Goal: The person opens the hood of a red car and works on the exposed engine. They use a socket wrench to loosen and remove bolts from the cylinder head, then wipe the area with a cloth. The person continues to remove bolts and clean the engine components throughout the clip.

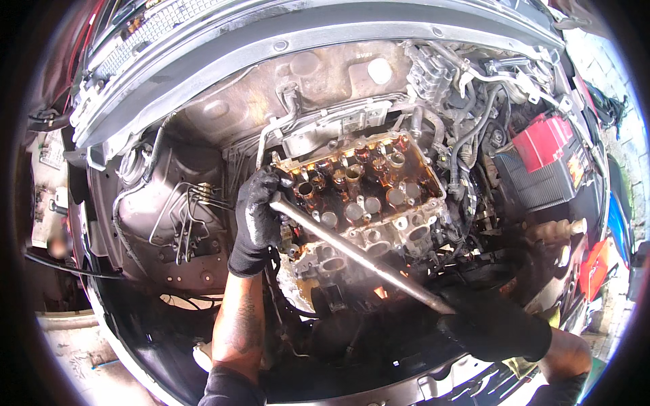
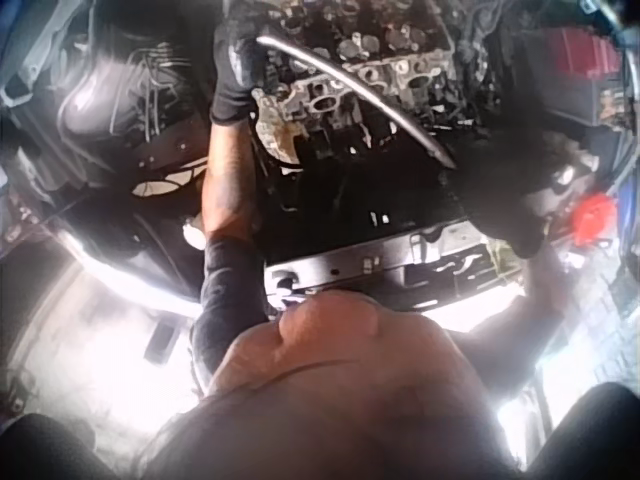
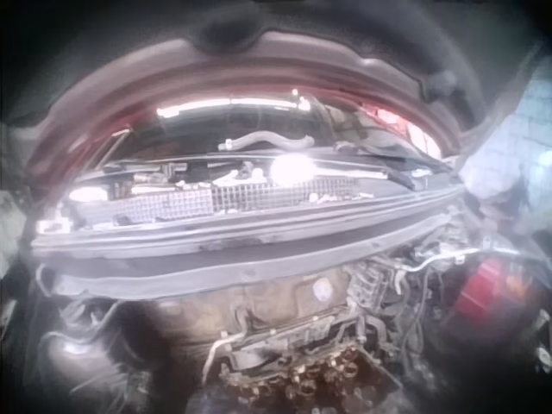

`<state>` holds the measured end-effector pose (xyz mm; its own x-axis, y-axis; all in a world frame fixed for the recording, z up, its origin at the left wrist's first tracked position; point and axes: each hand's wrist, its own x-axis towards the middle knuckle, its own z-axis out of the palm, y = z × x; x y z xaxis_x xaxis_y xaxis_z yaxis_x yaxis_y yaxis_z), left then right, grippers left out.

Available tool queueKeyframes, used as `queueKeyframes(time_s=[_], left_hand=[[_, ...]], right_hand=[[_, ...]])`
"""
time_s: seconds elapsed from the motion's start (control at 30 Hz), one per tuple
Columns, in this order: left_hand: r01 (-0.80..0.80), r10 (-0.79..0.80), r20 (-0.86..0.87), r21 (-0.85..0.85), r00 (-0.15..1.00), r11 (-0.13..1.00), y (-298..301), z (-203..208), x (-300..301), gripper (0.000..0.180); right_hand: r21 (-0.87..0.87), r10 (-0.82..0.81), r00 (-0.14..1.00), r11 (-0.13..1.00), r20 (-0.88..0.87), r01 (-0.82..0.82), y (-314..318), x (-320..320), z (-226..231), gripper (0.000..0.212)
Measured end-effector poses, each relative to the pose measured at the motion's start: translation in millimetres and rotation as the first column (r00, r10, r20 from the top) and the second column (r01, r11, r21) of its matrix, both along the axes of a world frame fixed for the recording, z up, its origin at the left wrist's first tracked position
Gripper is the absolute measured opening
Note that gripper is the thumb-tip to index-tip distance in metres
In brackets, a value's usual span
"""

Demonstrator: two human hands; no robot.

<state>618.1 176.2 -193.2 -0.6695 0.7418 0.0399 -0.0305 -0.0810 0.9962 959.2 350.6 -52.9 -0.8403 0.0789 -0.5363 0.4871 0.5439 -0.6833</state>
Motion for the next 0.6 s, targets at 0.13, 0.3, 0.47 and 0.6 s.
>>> queueKeyframes(time_s=[0.13,0.3,0.47,0.6], left_hand=[[-0.036,0.06,-0.65,0.051,0.758,0.998,-6,-14,-6,0.02],[0.005,-0.001,-0.549,0.006,0.836,1.0,-4,-29,-1,0.032],[0.023,-0.011,-0.764,0.004,0.645,1.0,-8,-21,0,0.029],[0.052,-0.07,-0.291,-0.072,0.954,0.996,-16,-14,16,0.038]], right_hand=[[0.096,0.126,0.992,0.987,0.022,-0.128,23,-16,14,0.047],[0.229,0.133,0.991,0.964,0.02,-0.134,30,5,-1,0.053],[0.47,0.18,0.931,0.883,-0.316,-0.011,13,-5,-23,0.048],[0.087,0.128,0.992,0.988,0.023,-0.129,33,3,1,0.048]])
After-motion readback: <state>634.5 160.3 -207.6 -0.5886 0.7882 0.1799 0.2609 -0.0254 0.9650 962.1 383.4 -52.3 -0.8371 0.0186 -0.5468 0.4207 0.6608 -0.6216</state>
